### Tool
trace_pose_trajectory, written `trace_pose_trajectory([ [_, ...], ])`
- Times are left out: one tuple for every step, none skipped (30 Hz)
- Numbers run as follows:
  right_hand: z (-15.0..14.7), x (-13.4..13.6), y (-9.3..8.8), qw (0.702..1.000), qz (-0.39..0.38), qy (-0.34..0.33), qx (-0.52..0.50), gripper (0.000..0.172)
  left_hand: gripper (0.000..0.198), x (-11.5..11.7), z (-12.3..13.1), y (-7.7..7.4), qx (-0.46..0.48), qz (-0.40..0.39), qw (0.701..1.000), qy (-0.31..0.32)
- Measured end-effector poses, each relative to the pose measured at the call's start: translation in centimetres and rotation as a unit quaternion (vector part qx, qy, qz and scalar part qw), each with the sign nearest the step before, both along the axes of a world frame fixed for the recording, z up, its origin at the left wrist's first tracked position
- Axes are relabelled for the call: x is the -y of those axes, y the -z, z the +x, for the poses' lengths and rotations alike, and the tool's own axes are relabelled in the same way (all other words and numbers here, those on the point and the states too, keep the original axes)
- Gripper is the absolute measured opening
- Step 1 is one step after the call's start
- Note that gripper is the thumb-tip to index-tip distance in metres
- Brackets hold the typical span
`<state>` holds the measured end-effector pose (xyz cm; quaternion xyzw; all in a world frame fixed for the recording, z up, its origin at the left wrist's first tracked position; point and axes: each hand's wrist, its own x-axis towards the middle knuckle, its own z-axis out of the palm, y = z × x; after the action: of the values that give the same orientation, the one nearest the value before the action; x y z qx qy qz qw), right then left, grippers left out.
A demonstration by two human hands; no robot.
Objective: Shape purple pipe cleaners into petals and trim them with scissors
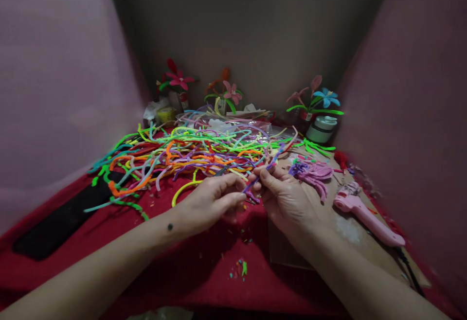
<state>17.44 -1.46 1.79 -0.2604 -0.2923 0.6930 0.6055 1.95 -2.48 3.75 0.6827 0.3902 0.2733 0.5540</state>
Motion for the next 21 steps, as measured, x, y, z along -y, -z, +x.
trace_pose_trajectory([
  [-0.1,0.0,0.0,1.000,-0.006,0.003,0.007,0.013,0.013,-0.1,0.1,-0.3,-0.054,0.078,0.995,-0.016],
  [-0.1,0.1,0.0,1.000,-0.011,0.005,0.010,0.013,0.016,-0.2,0.4,-0.6,-0.090,0.140,0.985,-0.036],
  [-0.2,0.1,0.0,1.000,-0.014,0.008,0.009,0.014,0.016,-0.3,0.6,-0.7,-0.111,0.181,0.976,-0.055],
  [-0.3,0.2,0.0,1.000,-0.016,0.010,0.006,0.014,0.012,-0.3,0.8,-0.6,-0.123,0.204,0.969,-0.072],
  [-0.3,0.2,0.0,1.000,-0.016,0.010,0.002,0.014,0.009,-0.4,1.0,-0.5,-0.127,0.216,0.964,-0.089],
  [-0.2,0.1,0.0,1.000,-0.016,0.010,-0.001,0.013,0.010,-0.4,1.2,-0.3,-0.129,0.225,0.960,-0.102],
  [-0.2,0.1,0.0,1.000,-0.013,0.011,-0.005,0.012,0.014,-0.5,1.2,-0.2,-0.129,0.235,0.957,-0.113],
  [-0.1,0.0,0.0,1.000,-0.010,0.010,-0.009,0.010,0.016,-0.6,1.2,0.0,-0.128,0.244,0.954,-0.117],
  [0.0,-0.1,0.0,1.000,-0.009,0.007,-0.013,0.009,0.017,-0.6,1.1,0.1,-0.123,0.246,0.954,-0.118],
  [0.2,-0.2,0.0,1.000,-0.010,0.003,-0.018,0.009,0.017,-0.7,1.0,0.2,-0.111,0.238,0.958,-0.114],
  [0.3,-0.2,0.0,1.000,-0.014,-0.002,-0.023,0.010,0.018,-0.7,0.9,0.2,-0.094,0.208,0.968,-0.105],
  [0.4,-0.3,0.0,0.999,-0.020,-0.008,-0.027,0.012,0.020,-0.7,0.7,0.2,-0.070,0.156,0.981,-0.090],
  [0.5,-0.3,0.0,0.999,-0.029,-0.013,-0.029,0.014,0.021,-0.6,0.6,0.2,-0.040,0.083,0.993,-0.070],
  [0.5,-0.3,-0.1,0.999,-0.037,-0.018,-0.029,0.015,0.022,-0.6,0.5,0.1,-0.007,-0.001,0.999,-0.049],
  [0.5,-0.3,-0.1,0.999,-0.040,-0.024,-0.026,0.016,0.022,-0.6,0.3,0.1,0.026,-0.081,0.996,-0.034],
  [0.5,-0.2,-0.1,0.999,-0.037,-0.030,-0.020,0.016,0.022,-0.5,0.2,0.1,0.053,-0.146,0.988,-0.023],
  [0.5,-0.2,-0.1,0.999,-0.031,-0.036,-0.011,0.015,0.021,-0.5,0.0,0.0,0.068,-0.186,0.980,-0.018],
  [0.5,-0.2,-0.1,0.999,-0.024,-0.042,0.000,0.014,0.020,-0.6,-0.3,-0.1,0.069,-0.199,0.977,-0.019],
  [0.4,-0.2,-0.1,0.999,-0.015,-0.045,0.008,0.013,0.021,-0.6,-0.5,-0.3,0.054,-0.193,0.979,-0.021],
  [0.4,-0.3,-0.1,0.999,-0.008,-0.043,0.012,0.012,0.021,-0.7,-0.8,-0.6,0.030,-0.176,0.984,-0.021],
  [0.3,-0.4,0.0,0.999,-0.004,-0.037,0.012,0.011,0.022,-0.9,-1.0,-0.9,0.002,-0.154,0.988,-0.019],
])
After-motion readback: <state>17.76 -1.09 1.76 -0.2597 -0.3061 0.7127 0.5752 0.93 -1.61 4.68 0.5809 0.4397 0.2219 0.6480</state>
